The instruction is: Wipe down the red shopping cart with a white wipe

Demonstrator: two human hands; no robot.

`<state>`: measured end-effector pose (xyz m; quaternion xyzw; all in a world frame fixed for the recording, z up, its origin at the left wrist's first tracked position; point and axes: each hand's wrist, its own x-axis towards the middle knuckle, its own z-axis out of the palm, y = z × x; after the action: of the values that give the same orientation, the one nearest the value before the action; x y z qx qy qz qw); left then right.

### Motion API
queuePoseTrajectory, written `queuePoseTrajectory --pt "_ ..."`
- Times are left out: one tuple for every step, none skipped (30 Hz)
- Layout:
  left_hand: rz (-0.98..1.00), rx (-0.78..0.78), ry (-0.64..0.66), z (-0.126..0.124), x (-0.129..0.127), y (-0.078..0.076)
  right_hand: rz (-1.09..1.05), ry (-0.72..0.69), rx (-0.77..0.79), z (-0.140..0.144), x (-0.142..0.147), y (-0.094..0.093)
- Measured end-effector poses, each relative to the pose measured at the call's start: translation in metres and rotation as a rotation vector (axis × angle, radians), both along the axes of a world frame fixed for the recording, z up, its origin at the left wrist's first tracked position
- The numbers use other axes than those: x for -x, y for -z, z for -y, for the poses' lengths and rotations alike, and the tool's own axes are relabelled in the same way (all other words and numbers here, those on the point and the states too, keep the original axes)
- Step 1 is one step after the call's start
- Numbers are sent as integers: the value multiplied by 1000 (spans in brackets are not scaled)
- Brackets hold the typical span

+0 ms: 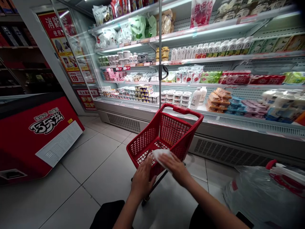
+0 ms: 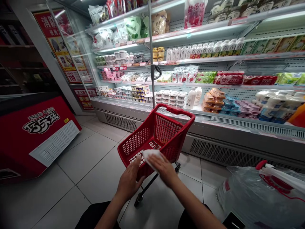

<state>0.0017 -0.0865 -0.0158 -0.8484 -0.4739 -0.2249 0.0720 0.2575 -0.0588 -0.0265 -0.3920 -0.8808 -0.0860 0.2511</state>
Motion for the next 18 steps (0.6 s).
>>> queuePoseTrajectory --pt "-23 -2 24 -6 10 -3 -15 67 -14 -11 -20 -3" --pt "-53 -5 39 -11 18 -5 -31 143 -26 -24 -41 -6" --pt "-90 6 51 -16 26 -8 -37 205 -32 -35 -59 -8" --pt "-116 10 62 -21 31 -9 -28 238 -28 -46 -75 -8" --pt "-134 12 68 -24 34 -10 -22 262 -26 -55 -87 -8" --pt "-142 10 70 -26 34 -10 -15 276 -22 -63 -94 -8" --pt "-140 2 70 -28 32 -10 -13 286 -17 -69 -99 -7" --pt "-133 -8 67 -28 28 -9 -18 293 -12 -73 -100 -6" --pt "-125 -16 62 -28 24 -7 -28 302 -5 -76 -99 -5" --pt "-118 -25 53 -27 18 -5 -44 314 3 -78 -96 -5" --pt "-110 -34 36 -26 13 -2 -63 324 10 -78 -91 -4" --pt "-104 -43 16 -25 8 1 -81 329 17 -76 -85 -4" --pt "-97 -52 -9 -23 4 4 -96 325 23 -72 -77 -4" --pt "-90 -62 -37 -22 0 7 -106 310 28 -65 -67 -3" --pt "-84 -71 -64 -20 -4 10 -108 284 34 -54 -55 -3" --pt "-79 -77 -87 -17 -9 12 -104 247 40 -41 -41 -2" --pt "-77 -82 -106 -14 -13 15 -90 204 50 -25 -26 0" --pt "-75 -85 -121 -11 -17 16 -78 167 58 -8 -11 1"
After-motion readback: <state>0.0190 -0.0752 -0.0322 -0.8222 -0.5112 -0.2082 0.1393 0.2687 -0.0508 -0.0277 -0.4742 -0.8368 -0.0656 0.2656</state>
